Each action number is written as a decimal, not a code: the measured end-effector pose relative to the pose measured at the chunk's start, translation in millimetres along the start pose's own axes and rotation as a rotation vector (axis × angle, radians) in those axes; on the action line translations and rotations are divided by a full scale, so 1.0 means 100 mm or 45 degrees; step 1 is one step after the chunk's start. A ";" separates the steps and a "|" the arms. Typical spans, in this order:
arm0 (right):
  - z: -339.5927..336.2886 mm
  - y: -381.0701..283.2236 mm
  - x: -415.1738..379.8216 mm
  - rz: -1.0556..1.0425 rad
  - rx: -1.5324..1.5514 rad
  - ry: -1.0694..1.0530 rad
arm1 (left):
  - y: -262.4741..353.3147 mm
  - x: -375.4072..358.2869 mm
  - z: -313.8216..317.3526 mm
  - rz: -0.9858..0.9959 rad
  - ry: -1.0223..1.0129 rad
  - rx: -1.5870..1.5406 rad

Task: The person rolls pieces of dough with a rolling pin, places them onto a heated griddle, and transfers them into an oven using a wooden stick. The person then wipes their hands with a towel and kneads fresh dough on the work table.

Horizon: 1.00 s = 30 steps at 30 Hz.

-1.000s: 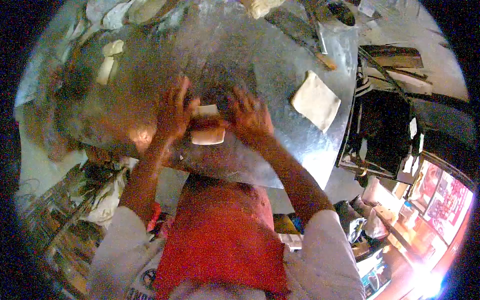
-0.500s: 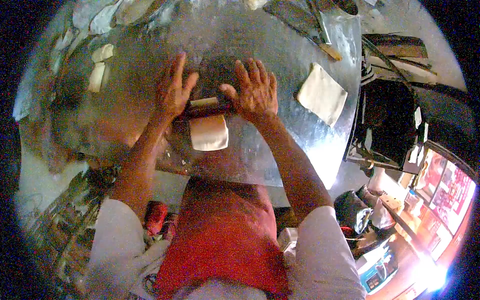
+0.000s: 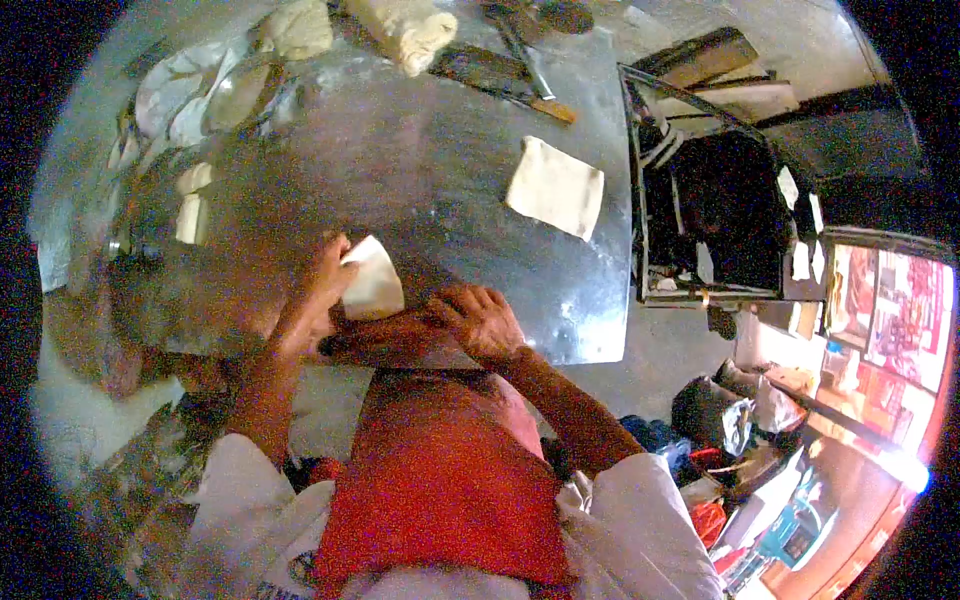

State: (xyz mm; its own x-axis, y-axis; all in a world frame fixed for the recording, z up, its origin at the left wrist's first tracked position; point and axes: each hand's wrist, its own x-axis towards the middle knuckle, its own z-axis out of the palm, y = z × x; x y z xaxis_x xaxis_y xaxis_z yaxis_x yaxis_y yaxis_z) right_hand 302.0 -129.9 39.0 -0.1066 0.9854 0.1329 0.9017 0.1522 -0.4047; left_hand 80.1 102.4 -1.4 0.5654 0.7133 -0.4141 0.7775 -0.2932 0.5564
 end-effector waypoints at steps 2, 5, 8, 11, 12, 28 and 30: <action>0.10 0.10 -0.25 0.154 -0.013 -0.088 | -0.03 -0.19 0.06 0.262 0.176 -0.205; -0.01 0.07 -0.34 0.193 0.038 -0.108 | 0.14 -0.50 -0.01 0.023 0.239 -0.956; 0.02 0.07 -0.36 0.209 0.018 -0.113 | 0.48 -0.69 -0.23 -0.066 0.443 -1.272; 0.02 0.02 -0.34 0.180 0.012 -0.024 | 0.85 -0.73 -0.22 0.164 0.522 -0.379; 0.00 -0.01 -0.32 0.167 0.016 -0.027 | 0.97 -0.67 -0.17 0.384 0.653 -0.015; 0.19 0.27 1.02 0.279 -0.169 -0.058 | 0.18 0.28 -0.43 0.464 0.624 0.486; 0.19 0.36 1.30 0.370 -0.210 0.051 | 0.07 0.31 -0.37 0.575 0.611 0.784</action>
State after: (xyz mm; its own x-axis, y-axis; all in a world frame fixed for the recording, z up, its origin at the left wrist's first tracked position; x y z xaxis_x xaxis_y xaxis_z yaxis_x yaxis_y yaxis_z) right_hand 312.3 5.2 24.3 0.1784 0.9814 0.0707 0.9481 -0.1522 -0.2793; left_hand 92.8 146.2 15.7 0.7840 0.5963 0.1726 0.5973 -0.8003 0.0518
